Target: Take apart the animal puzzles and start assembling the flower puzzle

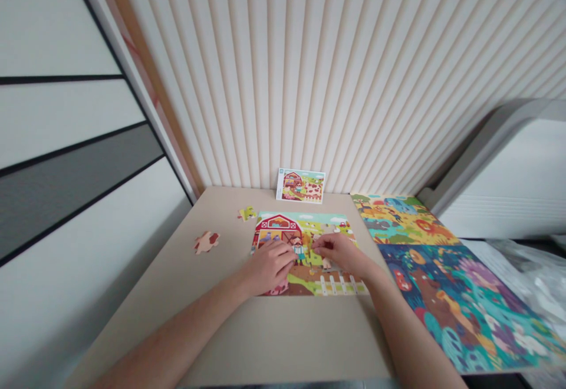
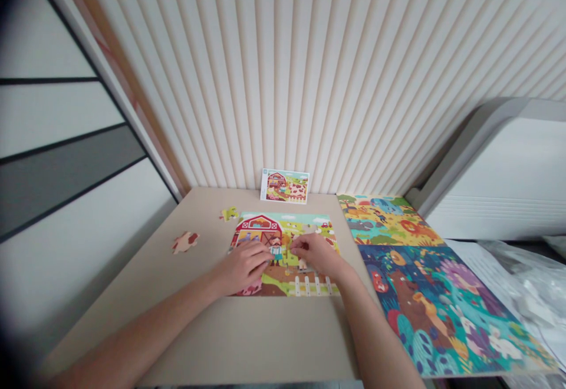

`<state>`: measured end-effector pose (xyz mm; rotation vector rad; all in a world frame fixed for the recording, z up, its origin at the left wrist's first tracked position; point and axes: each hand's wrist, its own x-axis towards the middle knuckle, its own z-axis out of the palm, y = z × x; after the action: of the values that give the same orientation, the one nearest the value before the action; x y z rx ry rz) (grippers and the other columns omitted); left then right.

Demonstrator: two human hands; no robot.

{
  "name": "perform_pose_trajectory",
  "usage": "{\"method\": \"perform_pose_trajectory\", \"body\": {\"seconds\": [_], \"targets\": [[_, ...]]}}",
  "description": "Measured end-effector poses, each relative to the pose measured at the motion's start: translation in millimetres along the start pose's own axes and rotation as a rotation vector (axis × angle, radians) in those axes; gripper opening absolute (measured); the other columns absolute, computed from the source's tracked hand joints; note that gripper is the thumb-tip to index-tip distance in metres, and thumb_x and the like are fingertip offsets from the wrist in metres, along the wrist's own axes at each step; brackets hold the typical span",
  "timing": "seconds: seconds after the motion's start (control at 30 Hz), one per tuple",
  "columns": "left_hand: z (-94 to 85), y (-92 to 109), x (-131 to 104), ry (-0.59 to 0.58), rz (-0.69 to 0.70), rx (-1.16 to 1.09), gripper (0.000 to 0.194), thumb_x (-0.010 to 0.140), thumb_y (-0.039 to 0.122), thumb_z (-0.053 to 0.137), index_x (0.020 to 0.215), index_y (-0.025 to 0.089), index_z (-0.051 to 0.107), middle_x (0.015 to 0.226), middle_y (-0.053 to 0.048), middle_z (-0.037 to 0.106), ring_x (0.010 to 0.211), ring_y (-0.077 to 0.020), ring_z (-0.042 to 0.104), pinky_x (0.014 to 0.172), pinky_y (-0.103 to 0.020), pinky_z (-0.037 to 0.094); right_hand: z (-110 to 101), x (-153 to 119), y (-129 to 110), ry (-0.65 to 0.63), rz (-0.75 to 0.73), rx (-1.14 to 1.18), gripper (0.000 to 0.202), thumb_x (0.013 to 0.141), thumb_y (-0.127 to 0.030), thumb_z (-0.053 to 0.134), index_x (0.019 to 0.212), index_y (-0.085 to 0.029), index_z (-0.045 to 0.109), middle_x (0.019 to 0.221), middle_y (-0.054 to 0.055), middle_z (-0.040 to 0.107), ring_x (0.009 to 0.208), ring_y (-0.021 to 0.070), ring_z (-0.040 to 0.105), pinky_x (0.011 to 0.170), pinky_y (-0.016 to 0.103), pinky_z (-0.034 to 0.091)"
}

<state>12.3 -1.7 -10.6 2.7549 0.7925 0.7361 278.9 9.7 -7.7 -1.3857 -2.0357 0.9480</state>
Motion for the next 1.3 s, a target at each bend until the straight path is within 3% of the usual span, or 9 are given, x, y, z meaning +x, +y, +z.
{"method": "perform_pose_trajectory", "body": {"seconds": [0.43, 0.67, 0.9, 1.0, 1.17, 1.23, 1.3], "targets": [[6.2, 6.6, 4.8, -0.115, 0.173, -0.064, 0.036, 0.099, 0.025, 0.050, 0.134, 0.024, 0.059, 0.129, -0.008, 0.066, 0.121, -0.0230, 0.058, 0.112, -0.044, 0.035, 3.3, -3.2, -15.9, 0.032, -0.066, -0.238, 0.013, 0.083, -0.017, 0.064, 0.086, -0.022, 0.075, 0.085, 0.002, 0.073, 0.076, 0.0167, 0.064, 0.071, 0.025, 0.044], [7.4, 7.9, 8.2, -0.159, 0.171, -0.017, 0.038, 0.099, 0.031, 0.053, 0.137, 0.030, 0.057, 0.126, -0.007, 0.066, 0.121, -0.0238, 0.056, 0.115, -0.047, 0.031, -0.3, -6.4, -12.8, 0.036, -0.151, -0.336, 0.008, 0.081, -0.016, 0.069, 0.085, -0.021, 0.073, 0.093, 0.004, 0.068, 0.085, 0.0176, 0.063, 0.076, 0.025, 0.045], [5.2, 12.2, 10.7, -0.171, 0.166, 0.036, 0.035, 0.099, 0.031, 0.052, 0.133, 0.029, 0.059, 0.125, -0.006, 0.065, 0.120, -0.0241, 0.055, 0.117, -0.047, 0.028, -10.5, -9.3, 4.0, -0.065, 0.045, -0.306, 0.007, 0.076, -0.015, 0.069, 0.073, -0.021, 0.069, 0.072, -0.001, 0.069, 0.067, 0.0151, 0.062, 0.061, 0.022, 0.040], [6.9, 13.7, 10.3, -0.154, 0.163, 0.048, 0.034, 0.098, 0.028, 0.053, 0.132, 0.028, 0.059, 0.125, -0.006, 0.065, 0.118, -0.0243, 0.056, 0.114, -0.047, 0.031, -11.4, -9.6, 2.5, -0.060, 0.028, -0.288, 0.007, 0.077, -0.017, 0.067, 0.072, -0.021, 0.069, 0.071, -0.001, 0.069, 0.065, 0.0144, 0.061, 0.059, 0.022, 0.038], [1.9, 10.4, 7.0, -0.167, 0.217, 0.090, 0.030, 0.099, 0.027, 0.053, 0.127, 0.024, 0.062, 0.124, -0.007, 0.066, 0.117, -0.0239, 0.057, 0.110, -0.043, 0.035, -17.9, -6.1, -7.7, 0.128, -0.028, -0.302, 0.021, 0.091, -0.028, 0.053, 0.084, -0.021, 0.071, 0.078, 0.002, 0.073, 0.068, 0.0159, 0.062, 0.062, 0.024, 0.038], [-9.1, 1.4, 4.0, -0.184, 0.212, 0.133, 0.026, 0.100, 0.027, 0.050, 0.122, 0.022, 0.064, 0.118, -0.008, 0.068, 0.112, -0.0223, 0.060, 0.105, -0.039, 0.040, -20.4, -4.1, -9.6, 0.228, -0.019, -0.342, 0.023, 0.093, -0.031, 0.051, 0.087, -0.021, 0.071, 0.079, 0.003, 0.073, 0.068, 0.0167, 0.063, 0.062, 0.025, 0.038], [-27.5, -14.1, -2.0, -0.180, 0.113, 0.201, 0.024, 0.101, 0.027, 0.047, 0.117, 0.022, 0.065, 0.109, -0.007, 0.069, 0.105, -0.0208, 0.062, 0.099, -0.036, 0.042, -21.5, -2.7, -10.3, 0.290, -0.015, -0.385, 0.027, 0.095, -0.036, 0.049, 0.089, -0.021, 0.071, 0.079, 0.004, 0.074, 0.068, 0.0176, 0.064, 0.061, 0.026, 0.037]]}}
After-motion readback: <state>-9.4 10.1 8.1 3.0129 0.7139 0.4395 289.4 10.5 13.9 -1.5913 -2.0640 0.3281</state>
